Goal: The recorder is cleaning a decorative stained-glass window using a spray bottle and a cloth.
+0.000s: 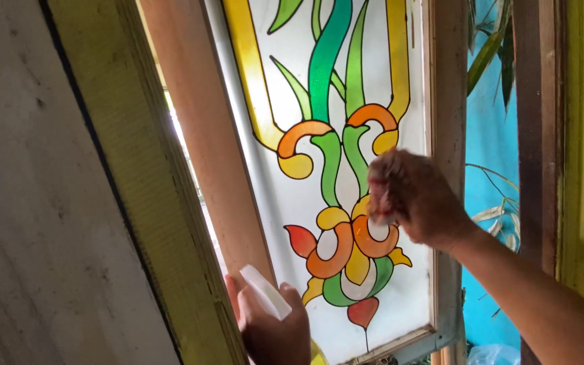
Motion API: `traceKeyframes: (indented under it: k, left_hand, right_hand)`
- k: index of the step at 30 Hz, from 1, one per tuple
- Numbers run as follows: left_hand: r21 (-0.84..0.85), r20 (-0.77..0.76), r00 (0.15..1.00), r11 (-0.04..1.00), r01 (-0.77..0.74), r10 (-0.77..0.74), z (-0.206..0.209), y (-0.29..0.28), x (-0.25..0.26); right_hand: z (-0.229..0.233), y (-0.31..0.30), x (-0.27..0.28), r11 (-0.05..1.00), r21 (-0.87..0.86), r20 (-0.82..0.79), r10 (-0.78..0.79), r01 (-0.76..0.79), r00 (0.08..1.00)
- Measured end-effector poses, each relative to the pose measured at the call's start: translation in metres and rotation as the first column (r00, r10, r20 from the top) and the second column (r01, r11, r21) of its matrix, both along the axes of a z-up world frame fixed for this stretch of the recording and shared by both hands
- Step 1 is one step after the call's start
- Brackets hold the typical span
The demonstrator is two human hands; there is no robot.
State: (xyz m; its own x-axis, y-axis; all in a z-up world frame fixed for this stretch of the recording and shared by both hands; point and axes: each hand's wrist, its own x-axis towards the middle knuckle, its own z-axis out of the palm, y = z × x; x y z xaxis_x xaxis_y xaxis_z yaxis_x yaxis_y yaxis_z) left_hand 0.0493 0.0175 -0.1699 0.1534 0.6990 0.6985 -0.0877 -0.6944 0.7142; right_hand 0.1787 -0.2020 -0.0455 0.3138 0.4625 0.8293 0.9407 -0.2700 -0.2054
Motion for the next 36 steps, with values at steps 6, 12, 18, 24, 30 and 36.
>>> traceKeyframes:
  k: [6, 12, 18, 24, 30, 36]
  left_hand:
    - [-0.192, -0.189, 0.981, 0.981, 0.012, -0.049, 0.022, -0.013, -0.019]
    - [-0.139, -0.077, 0.997, 0.99, 0.016, -0.027, 0.008, -0.002, -0.008]
    - [-0.162, -0.148, 0.989, 0.987, 0.002, -0.026, -0.006, 0.008, -0.002]
    - [-0.168, -0.096, 0.993, 0.985, 0.049, -0.066, -0.003, 0.013, 0.006]
    - [-0.276, -0.109, 0.971, 0.945, 0.178, -0.214, 0.032, -0.002, -0.011]
    - [-0.021, -0.187, 0.982, 1.0, 0.02, -0.024, 0.023, -0.004, -0.002]
  right_hand:
    - [0.02, 0.016, -0.005, 0.984, 0.127, 0.379, -0.167, 0.128, 0.91]
    - [0.01, 0.073, -0.027, 0.939, 0.299, 0.47, -0.301, 0.171, 0.83]
    - [-0.044, 0.094, -0.032, 0.991, -0.022, 0.709, -0.08, 0.135, 0.7]
    - [-0.045, 0.04, 0.004, 0.981, -0.122, 0.622, -0.041, 0.148, 0.782]
    - [-0.018, 0.013, 0.015, 0.928, 0.161, 0.707, -0.346, 0.336, 0.617]
    - [-0.003, 0.054, -0.008, 0.917, 0.258, 0.287, -0.374, 0.304, 0.882]
